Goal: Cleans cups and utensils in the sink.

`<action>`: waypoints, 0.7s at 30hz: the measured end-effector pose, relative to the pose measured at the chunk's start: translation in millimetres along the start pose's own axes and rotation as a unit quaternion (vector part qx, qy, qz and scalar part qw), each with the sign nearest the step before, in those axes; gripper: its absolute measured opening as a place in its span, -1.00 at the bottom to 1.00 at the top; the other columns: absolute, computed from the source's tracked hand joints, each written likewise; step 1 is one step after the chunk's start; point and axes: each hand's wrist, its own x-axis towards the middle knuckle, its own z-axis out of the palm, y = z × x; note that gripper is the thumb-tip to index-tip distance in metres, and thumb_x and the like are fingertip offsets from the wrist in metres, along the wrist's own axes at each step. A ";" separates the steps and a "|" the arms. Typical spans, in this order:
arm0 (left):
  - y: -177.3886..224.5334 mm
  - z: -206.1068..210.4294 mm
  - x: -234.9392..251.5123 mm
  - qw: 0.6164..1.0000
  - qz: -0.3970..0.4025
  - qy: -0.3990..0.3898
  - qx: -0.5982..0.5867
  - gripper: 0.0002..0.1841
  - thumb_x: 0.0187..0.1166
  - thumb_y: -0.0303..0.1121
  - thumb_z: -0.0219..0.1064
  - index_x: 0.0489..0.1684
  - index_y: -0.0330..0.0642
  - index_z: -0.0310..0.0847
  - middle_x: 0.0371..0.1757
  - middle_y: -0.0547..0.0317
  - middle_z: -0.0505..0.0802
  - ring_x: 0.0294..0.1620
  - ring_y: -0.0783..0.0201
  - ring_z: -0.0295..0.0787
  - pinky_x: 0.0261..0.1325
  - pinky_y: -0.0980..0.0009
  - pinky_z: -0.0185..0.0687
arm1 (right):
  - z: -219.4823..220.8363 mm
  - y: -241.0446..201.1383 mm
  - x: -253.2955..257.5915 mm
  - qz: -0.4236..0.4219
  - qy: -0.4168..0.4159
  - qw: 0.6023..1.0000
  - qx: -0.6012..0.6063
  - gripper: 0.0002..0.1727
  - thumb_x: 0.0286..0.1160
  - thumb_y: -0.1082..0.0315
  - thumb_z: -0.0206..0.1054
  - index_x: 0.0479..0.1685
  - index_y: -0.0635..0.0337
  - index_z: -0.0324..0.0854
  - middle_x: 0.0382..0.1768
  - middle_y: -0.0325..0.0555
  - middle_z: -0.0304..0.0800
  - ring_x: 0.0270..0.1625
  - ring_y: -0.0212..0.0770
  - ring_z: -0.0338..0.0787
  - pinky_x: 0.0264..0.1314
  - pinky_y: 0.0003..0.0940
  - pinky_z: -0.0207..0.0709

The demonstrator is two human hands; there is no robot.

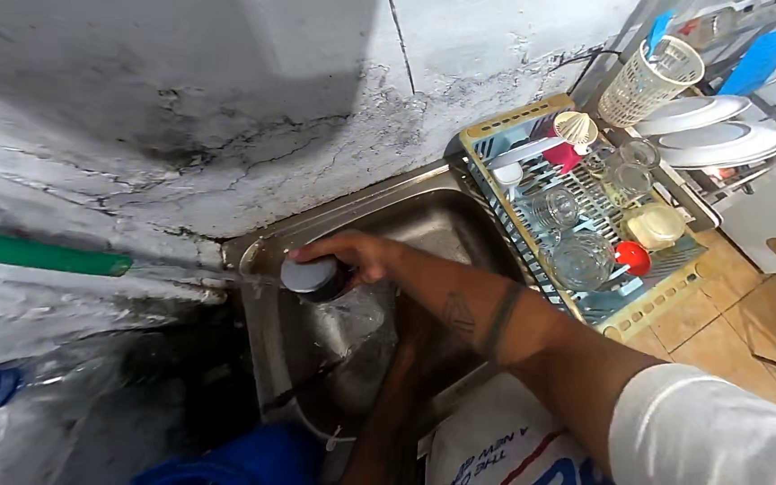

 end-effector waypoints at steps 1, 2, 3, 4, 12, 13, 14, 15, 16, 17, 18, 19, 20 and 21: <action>7.0 1.5 4.2 0.998 0.002 -0.033 0.050 -0.26 0.47 0.00 0.47 0.57 -0.31 0.46 0.56 -0.35 0.56 0.59 -0.27 0.47 0.55 -0.18 0.42 | -7.1 -13.8 -19.5 -0.024 0.007 0.999 -0.034 -0.54 0.73 0.02 0.24 0.23 0.26 0.60 0.00 0.03 0.74 -0.05 -0.16 0.72 -0.07 -0.17 0.65; 16.1 -1.4 3.8 0.995 -0.011 -0.073 0.072 -0.28 0.52 -0.02 0.44 0.62 -0.26 0.42 0.61 -0.32 0.52 0.64 -0.26 0.43 0.57 -0.18 0.41 | -18.1 -27.3 -38.1 -0.049 0.019 0.997 -0.062 -0.58 0.74 0.07 0.24 0.20 0.29 0.63 -0.04 0.02 0.75 -0.11 -0.19 0.71 -0.14 -0.21 0.62; 20.5 0.5 6.2 0.993 -0.021 -0.087 0.076 -0.30 0.54 -0.07 0.42 0.65 -0.23 0.40 0.63 -0.29 0.51 0.65 -0.25 0.42 0.58 -0.18 0.41 | -31.4 -40.8 -59.4 -0.087 0.040 0.990 -0.100 -0.61 0.74 0.12 0.26 0.17 0.32 0.64 -0.07 0.01 0.76 -0.13 -0.21 0.72 -0.14 -0.22 0.63; 23.3 3.3 8.9 0.993 -0.026 -0.086 0.072 -0.31 0.56 -0.11 0.42 0.65 -0.26 0.40 0.62 -0.31 0.52 0.65 -0.27 0.41 0.59 -0.18 0.41 | -47.8 -52.9 -82.2 -0.135 0.068 0.977 -0.152 -0.63 0.73 0.15 0.28 0.13 0.35 0.63 -0.10 0.03 0.77 -0.13 -0.21 0.73 -0.12 -0.22 0.64; 21.7 5.1 15.0 0.996 -0.018 -0.083 0.026 -0.57 0.80 -0.27 0.08 0.49 -0.34 0.53 0.49 -0.29 0.65 0.57 -0.18 0.54 0.62 -0.08 0.39 | -200.9 -72.3 -270.0 -0.076 0.461 0.705 -0.534 -0.44 0.62 -0.12 0.35 0.24 0.23 0.69 0.01 0.24 0.77 0.03 0.20 0.75 0.14 0.38 0.51; 20.0 5.8 18.4 0.995 -0.022 -0.091 0.018 -0.59 0.80 -0.28 0.08 0.47 -0.32 0.56 0.47 -0.27 0.67 0.56 -0.16 0.56 0.62 -0.08 0.40 | -216.7 -65.5 -277.2 -0.034 0.492 0.683 -0.538 -0.42 0.66 -0.11 0.33 0.21 0.30 0.69 0.01 0.39 0.75 0.08 0.40 0.72 0.14 0.56 0.42; 20.6 4.3 20.8 0.994 -0.030 -0.102 0.011 -0.58 0.80 -0.28 0.07 0.47 -0.32 0.55 0.47 -0.26 0.67 0.57 -0.15 0.55 0.62 -0.08 0.39 | -230.1 -58.7 -279.7 0.005 0.516 0.666 -0.538 -0.40 0.69 -0.10 0.31 0.17 0.38 0.68 0.00 0.52 0.72 0.11 0.54 0.68 0.13 0.67 0.34; 22.2 2.2 22.5 0.992 -0.039 -0.116 0.005 -0.58 0.79 -0.28 0.07 0.47 -0.33 0.55 0.48 -0.27 0.66 0.58 -0.15 0.54 0.63 -0.09 0.38 | -240.1 -50.9 -279.0 0.034 0.528 0.653 -0.542 -0.40 0.72 -0.07 0.28 0.12 0.45 0.65 -0.02 0.60 0.69 0.12 0.64 0.65 0.10 0.72 0.30; 23.8 0.1 25.0 0.990 -0.046 -0.133 0.001 -0.58 0.79 -0.28 0.07 0.46 -0.35 0.54 0.48 -0.29 0.66 0.58 -0.17 0.53 0.62 -0.11 0.37 | -246.6 -43.4 -276.3 0.055 0.533 0.644 -0.546 -0.40 0.75 -0.05 0.25 0.09 0.49 0.63 -0.01 0.65 0.68 0.15 0.69 0.64 0.11 0.74 0.30; 24.3 -1.4 28.0 0.987 -0.051 -0.150 -0.005 -0.58 0.78 -0.27 0.08 0.44 -0.37 0.55 0.46 -0.32 0.66 0.56 -0.19 0.54 0.60 -0.14 0.38 | -251.6 -38.3 -271.5 0.074 0.534 0.642 -0.545 -0.39 0.77 -0.04 0.21 0.11 0.52 0.63 0.05 0.68 0.67 0.21 0.71 0.62 0.16 0.74 0.30; 23.9 -2.7 32.0 0.984 -0.054 -0.170 -0.007 -0.57 0.78 -0.24 0.11 0.41 -0.38 0.57 0.45 -0.33 0.67 0.55 -0.21 0.55 0.59 -0.17 0.38 | -257.1 -34.2 -265.6 0.090 0.530 0.641 -0.547 -0.37 0.80 -0.04 0.17 0.13 0.54 0.63 0.12 0.69 0.66 0.29 0.70 0.60 0.23 0.73 0.29; 23.4 -3.6 35.6 0.981 -0.056 -0.185 -0.008 -0.57 0.76 -0.21 0.15 0.37 -0.39 0.60 0.42 -0.34 0.68 0.53 -0.22 0.56 0.58 -0.19 0.38 | -262.4 -31.7 -259.2 0.105 0.522 0.644 -0.550 -0.36 0.83 -0.03 0.13 0.15 0.57 0.62 0.20 0.70 0.63 0.37 0.69 0.56 0.30 0.71 0.28; 23.6 -3.9 38.4 0.979 -0.058 -0.195 -0.004 -0.56 0.74 -0.19 0.20 0.34 -0.40 0.62 0.41 -0.34 0.69 0.52 -0.22 0.57 0.56 -0.20 0.39 | -266.9 -29.4 -253.1 0.118 0.514 0.646 -0.552 -0.36 0.85 -0.01 0.09 0.16 0.58 0.62 0.22 0.70 0.61 0.40 0.67 0.55 0.32 0.70 0.28; 24.9 -4.5 39.8 0.978 -0.059 -0.200 0.003 -0.55 0.72 -0.17 0.23 0.32 -0.41 0.62 0.40 -0.35 0.69 0.51 -0.22 0.57 0.55 -0.21 0.39 | -269.6 -28.5 -247.3 0.129 0.508 0.647 -0.554 -0.38 0.86 0.01 0.08 0.17 0.58 0.62 0.23 0.70 0.61 0.41 0.66 0.56 0.33 0.69 0.28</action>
